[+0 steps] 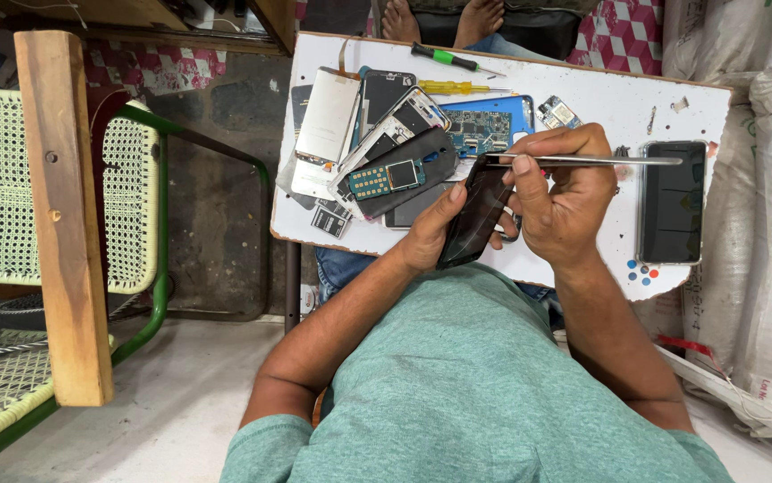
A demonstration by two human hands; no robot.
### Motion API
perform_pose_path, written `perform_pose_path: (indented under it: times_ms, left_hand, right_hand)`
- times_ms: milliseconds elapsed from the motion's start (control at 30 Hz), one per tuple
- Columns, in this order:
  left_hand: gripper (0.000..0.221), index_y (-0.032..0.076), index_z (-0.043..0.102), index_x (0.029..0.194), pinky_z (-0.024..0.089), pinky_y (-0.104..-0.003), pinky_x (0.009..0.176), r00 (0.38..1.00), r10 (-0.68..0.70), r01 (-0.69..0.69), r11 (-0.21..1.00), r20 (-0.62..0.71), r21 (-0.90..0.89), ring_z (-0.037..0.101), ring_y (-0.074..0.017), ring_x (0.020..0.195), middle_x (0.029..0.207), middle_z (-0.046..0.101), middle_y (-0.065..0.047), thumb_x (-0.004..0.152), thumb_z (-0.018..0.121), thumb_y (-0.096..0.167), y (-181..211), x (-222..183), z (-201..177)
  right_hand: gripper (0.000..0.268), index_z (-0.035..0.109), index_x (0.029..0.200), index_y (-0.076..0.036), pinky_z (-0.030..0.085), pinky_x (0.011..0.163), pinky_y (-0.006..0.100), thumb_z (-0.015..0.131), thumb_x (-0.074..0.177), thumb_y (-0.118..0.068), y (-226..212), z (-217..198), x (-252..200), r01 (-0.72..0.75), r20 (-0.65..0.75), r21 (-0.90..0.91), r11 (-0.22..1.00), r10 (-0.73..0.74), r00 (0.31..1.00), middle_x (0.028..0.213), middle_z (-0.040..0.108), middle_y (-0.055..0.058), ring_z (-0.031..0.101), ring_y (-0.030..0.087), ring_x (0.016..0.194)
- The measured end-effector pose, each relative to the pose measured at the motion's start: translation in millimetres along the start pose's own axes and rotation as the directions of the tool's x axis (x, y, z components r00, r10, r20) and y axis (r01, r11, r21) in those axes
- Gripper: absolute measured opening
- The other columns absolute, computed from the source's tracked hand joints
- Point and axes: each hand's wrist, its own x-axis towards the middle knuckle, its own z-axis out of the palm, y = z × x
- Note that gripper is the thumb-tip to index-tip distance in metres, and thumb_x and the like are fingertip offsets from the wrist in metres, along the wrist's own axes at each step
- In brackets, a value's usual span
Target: The person holds a smartphone and uses a metal prying tool to work on the device's edge and screen area. They manipulate the phone with both hands while seated at a cluttered workbench.
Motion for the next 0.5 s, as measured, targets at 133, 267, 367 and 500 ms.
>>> perform_pose_path:
  times_ms: [133, 267, 367, 500]
  left_hand:
    - [0.076, 0.002, 0.042, 0.151, 0.056, -0.033, 0.085, 0.999, -0.007, 0.011, 0.995, -0.044, 0.096, 0.062, -0.0229, 0.108, 0.125, 0.057, -0.015, 0.106, 0.046, 0.063, 2.5, -2.0, 0.8]
    - [0.076, 0.004, 0.039, 0.153, 0.051, -0.030, 0.080, 0.998, -0.006, 0.017, 0.986, -0.064, 0.163, 0.058, -0.0198, 0.102, 0.123, 0.056, -0.012, 0.106, 0.047, 0.063, 9.9, -2.6, 3.2]
    - [0.077, 0.003, 0.039, 0.155, 0.049, -0.028, 0.076, 0.998, 0.042, -0.030, 0.966, -0.042, 0.257, 0.057, -0.0186, 0.095, 0.119, 0.055, -0.010, 0.106, 0.048, 0.062, 16.2, -1.8, 7.6]
    - [0.077, 0.003, 0.041, 0.155, 0.049, -0.028, 0.075, 0.999, 0.047, -0.038, 0.938, -0.016, 0.344, 0.056, -0.0168, 0.091, 0.116, 0.057, -0.010, 0.106, 0.050, 0.062, 21.7, -1.4, 10.0]
  right_hand:
    - [0.018, 0.047, 0.115, -0.003, 0.056, 0.064, 0.020, 0.064, 0.112, -0.006, 1.4, 2.3, -2.9, -0.005, -0.018, 0.040, 0.999, 0.006, 1.000, 0.100, 0.067, 0.016, 0.066, 0.010, 0.079]
    - [0.018, 0.048, 0.112, -0.004, 0.056, 0.059, 0.020, 0.065, 0.109, -0.007, 2.2, 3.5, -4.7, -0.044, -0.022, 0.075, 0.996, 0.046, 0.999, 0.105, 0.068, 0.016, 0.067, 0.009, 0.077]
    - [0.017, 0.050, 0.111, -0.003, 0.057, 0.063, 0.021, 0.067, 0.110, -0.007, -0.7, -1.8, -3.6, -0.124, -0.018, 0.134, 0.983, 0.128, 0.992, 0.098, 0.069, 0.016, 0.068, 0.009, 0.077]
    - [0.016, 0.051, 0.110, -0.003, 0.055, 0.066, 0.021, 0.067, 0.110, -0.006, -4.4, -12.3, -1.6, -0.149, 0.022, 0.129, 0.980, 0.147, 0.989, 0.097, 0.070, 0.016, 0.066, 0.010, 0.076]
